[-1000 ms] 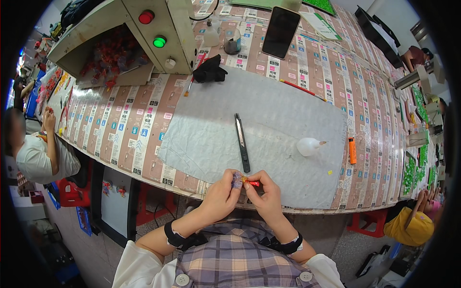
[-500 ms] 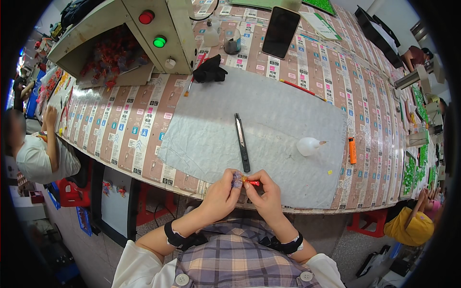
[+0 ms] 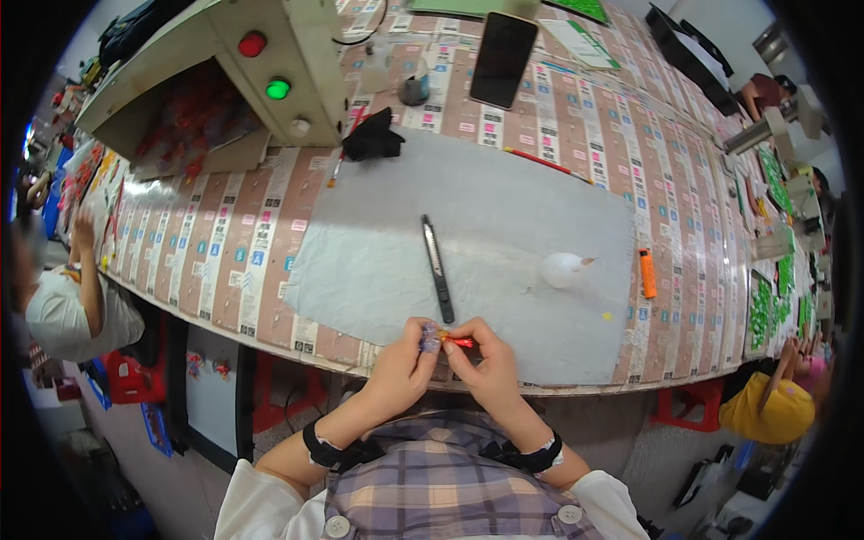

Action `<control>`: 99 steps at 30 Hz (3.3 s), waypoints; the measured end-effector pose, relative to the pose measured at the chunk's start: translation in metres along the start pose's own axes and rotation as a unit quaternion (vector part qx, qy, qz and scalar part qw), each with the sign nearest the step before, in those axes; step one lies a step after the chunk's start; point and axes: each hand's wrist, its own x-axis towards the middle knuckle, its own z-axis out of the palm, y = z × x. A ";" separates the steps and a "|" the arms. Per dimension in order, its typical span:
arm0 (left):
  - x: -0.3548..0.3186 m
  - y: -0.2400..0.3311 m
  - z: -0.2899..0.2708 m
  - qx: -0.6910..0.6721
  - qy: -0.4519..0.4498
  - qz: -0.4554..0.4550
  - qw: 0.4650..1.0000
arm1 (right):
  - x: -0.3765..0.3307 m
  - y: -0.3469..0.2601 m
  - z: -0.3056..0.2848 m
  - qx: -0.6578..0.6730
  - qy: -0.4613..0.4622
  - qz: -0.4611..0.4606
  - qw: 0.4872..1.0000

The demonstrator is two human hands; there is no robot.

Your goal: The recorder trims excess plastic from a small red figurine using a blade, then applies glue or finish with a brush and assembles pieces.

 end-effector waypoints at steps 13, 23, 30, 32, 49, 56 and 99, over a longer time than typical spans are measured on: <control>0.001 -0.014 0.002 -0.106 0.008 -0.032 0.994 | 0.008 -0.019 -0.112 -0.143 0.235 -0.070 0.959; -0.001 -0.019 0.001 -0.129 0.011 -0.005 0.992 | 0.060 -0.013 -0.116 -0.284 0.176 -0.002 0.942; -0.001 -0.020 0.000 -0.135 -0.002 0.002 0.991 | 0.106 -0.029 -0.141 -0.332 0.210 -0.045 0.919; -0.001 -0.021 0.001 -0.140 0.006 -0.001 0.990 | 0.116 -0.021 -0.142 -0.343 0.191 -0.027 0.919; 0.000 -0.018 -0.004 -0.244 -0.022 -0.035 0.969 | 0.221 -0.029 -0.222 -0.377 -0.036 0.003 0.925; 0.000 -0.015 -0.004 -0.262 -0.009 -0.041 0.964 | 0.259 0.010 -0.211 -0.441 -0.119 -0.058 0.888; -0.008 0.002 -0.004 -0.187 -0.067 0.066 0.978 | 0.009 -0.074 -0.040 -0.153 -0.076 -0.247 0.954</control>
